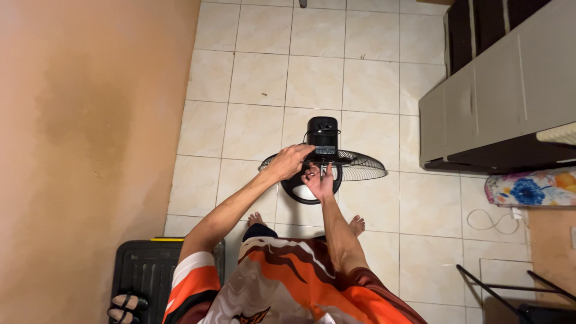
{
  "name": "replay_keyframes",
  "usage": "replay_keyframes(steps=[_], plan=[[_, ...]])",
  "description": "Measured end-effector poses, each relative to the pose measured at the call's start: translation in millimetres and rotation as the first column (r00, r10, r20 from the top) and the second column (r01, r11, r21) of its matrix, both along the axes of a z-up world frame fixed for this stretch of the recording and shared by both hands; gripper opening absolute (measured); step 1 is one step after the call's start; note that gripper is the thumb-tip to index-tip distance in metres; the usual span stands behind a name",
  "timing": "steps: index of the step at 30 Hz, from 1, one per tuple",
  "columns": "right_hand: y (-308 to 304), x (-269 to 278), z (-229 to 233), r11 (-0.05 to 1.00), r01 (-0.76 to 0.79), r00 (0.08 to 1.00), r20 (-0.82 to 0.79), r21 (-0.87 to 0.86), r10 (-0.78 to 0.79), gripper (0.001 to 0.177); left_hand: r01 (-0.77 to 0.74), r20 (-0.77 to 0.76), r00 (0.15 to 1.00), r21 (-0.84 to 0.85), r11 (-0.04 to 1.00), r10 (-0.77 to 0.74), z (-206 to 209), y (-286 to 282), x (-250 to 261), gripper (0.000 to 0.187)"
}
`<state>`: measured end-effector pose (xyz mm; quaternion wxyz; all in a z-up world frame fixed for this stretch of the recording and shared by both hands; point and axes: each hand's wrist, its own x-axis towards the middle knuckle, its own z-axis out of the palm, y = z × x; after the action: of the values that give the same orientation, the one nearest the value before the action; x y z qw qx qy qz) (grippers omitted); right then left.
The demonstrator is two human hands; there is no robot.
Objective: The person disassembles a black electric fan by removing the front grille, fan blades, and rear grille. They then reassemble the fan by reinstalling the blades and grilles, securing them in place.
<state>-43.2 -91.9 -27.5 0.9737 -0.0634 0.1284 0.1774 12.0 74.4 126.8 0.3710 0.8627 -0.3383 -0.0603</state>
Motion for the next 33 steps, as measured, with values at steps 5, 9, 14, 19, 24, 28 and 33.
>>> replay_keyframes(steps=[5,9,14,19,24,28,33], plan=[[-22.0,6.4,3.6,0.692,-0.281,0.938,-0.343,-0.665,0.052,0.071,-0.058,-0.059,0.997,-0.005,0.998,0.058,4.0,2.0,0.4,0.057],[-63.0,12.1,14.6,0.3,-0.326,0.945,-0.311,-0.897,0.096,0.041,-0.053,-0.036,0.998,0.03,0.998,0.055,6.5,-3.4,-5.1,0.059],[-51.6,29.2,13.0,-0.142,-0.492,0.842,-0.511,-0.859,0.172,0.049,-0.09,-0.024,0.996,0.021,0.996,0.09,0.1,-16.2,-16.1,0.059],[-18.0,36.1,6.6,-0.162,-0.559,0.825,-0.564,-0.813,-0.017,0.056,-0.081,0.043,0.996,-0.001,0.997,0.08,-6.0,-15.3,-19.1,0.059],[-9.1,44.6,5.6,-0.409,-0.573,0.813,-0.556,-0.711,-0.171,0.063,-0.072,0.045,0.996,0.001,0.997,0.072,-1.9,-11.3,-14.7,0.057],[-23.7,54.1,4.4,-0.281,-0.606,0.779,-0.627,-0.744,-0.018,0.053,-0.063,0.024,0.998,0.011,0.998,0.063,0.0,-13.1,-9.7,0.054],[-41.8,55.1,7.1,0.165,-0.71,0.693,-0.638,-0.684,0.336,0.042,-0.077,0.024,0.997,-0.021,0.997,0.078,-4.2,-9.7,-6.2,0.053]])
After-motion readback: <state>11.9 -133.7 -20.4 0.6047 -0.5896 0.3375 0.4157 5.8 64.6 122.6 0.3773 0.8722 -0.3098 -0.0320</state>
